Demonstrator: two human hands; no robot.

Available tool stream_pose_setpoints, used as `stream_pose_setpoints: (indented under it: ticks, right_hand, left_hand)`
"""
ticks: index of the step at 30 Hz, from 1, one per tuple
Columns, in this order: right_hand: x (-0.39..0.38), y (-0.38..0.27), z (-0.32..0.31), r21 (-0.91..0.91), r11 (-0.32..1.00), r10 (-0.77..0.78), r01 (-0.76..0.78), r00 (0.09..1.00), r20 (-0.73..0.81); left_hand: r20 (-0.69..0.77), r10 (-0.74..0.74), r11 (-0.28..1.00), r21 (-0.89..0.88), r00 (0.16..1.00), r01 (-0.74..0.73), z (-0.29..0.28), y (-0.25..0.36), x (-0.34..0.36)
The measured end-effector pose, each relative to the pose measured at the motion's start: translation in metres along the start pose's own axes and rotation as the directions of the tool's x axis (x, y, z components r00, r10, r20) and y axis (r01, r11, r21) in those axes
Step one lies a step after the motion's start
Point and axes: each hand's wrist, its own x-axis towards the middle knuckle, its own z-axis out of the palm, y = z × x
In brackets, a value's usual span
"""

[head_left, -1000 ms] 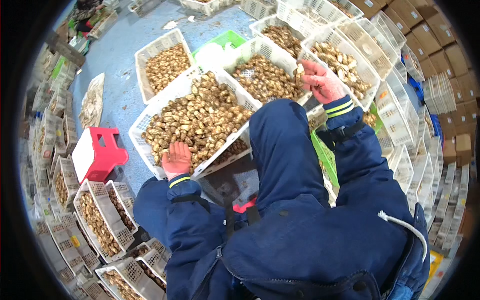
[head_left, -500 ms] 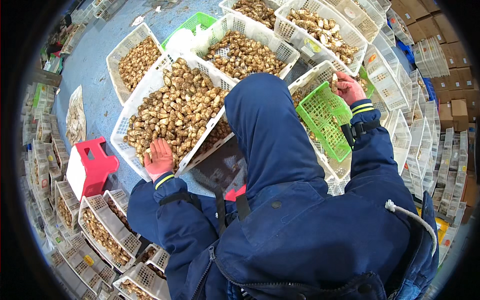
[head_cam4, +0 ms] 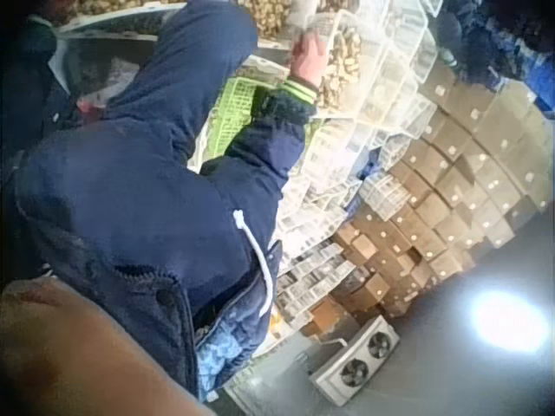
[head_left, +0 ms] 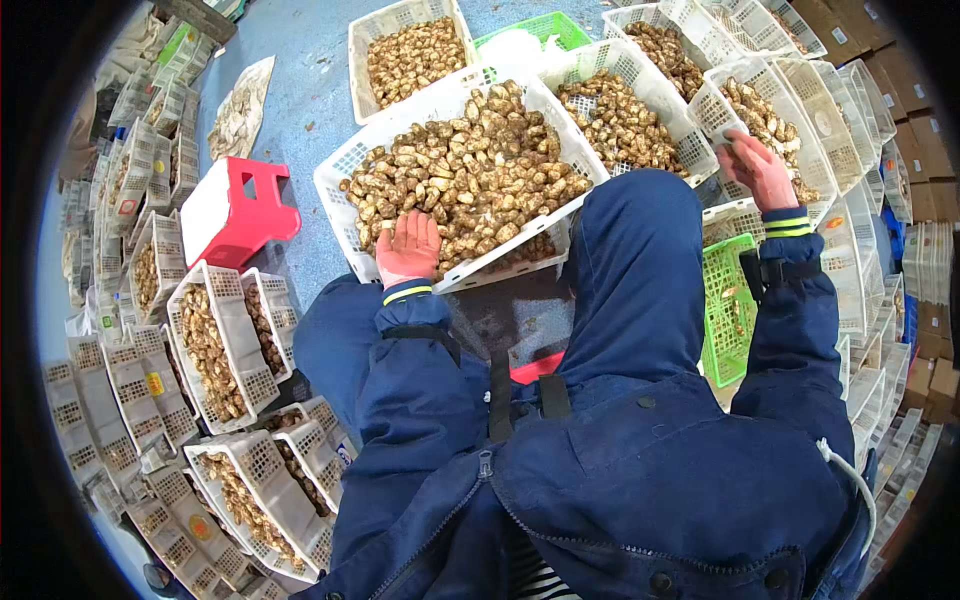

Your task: The person sits on a low stool and repeatedly picks up ginger roots from a white crate, turns them over, and places them into a green crate. The person handles the ginger by hand without tools, moving items one at a time between crates.

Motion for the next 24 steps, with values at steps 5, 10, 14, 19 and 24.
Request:
stream_pose_setpoints:
  ticks: [5,10,14,19,24]
  right_hand:
    - [0.021,-0.054,0.082,0.001,0.993,-0.114,0.117,0.967,0.229]
    - [0.02,-0.056,0.083,-0.004,0.99,-0.133,0.138,0.958,0.253]
    - [0.019,-0.054,0.071,0.08,0.993,-0.103,0.091,0.982,0.162]
    - [0.003,-0.038,0.023,0.043,0.986,-0.162,0.159,0.982,0.096]
    - [-0.069,0.045,-0.101,0.023,1.0,-0.002,0.012,0.916,-0.401]
  left_hand:
    - [-0.013,0.011,1.0,-0.029,1.0,-0.011,0.001,0.002,-0.003]
    - [-0.023,0.019,1.0,0.009,1.0,-0.019,0.001,-0.002,0.001]
    - [-0.021,0.019,0.999,0.045,1.0,-0.018,0.0,-0.005,0.006]
    - [0.036,0.02,0.995,0.101,0.999,-0.024,-0.005,0.003,0.013]
    - [0.003,-0.027,0.998,0.048,1.0,0.027,-0.008,0.015,0.022]
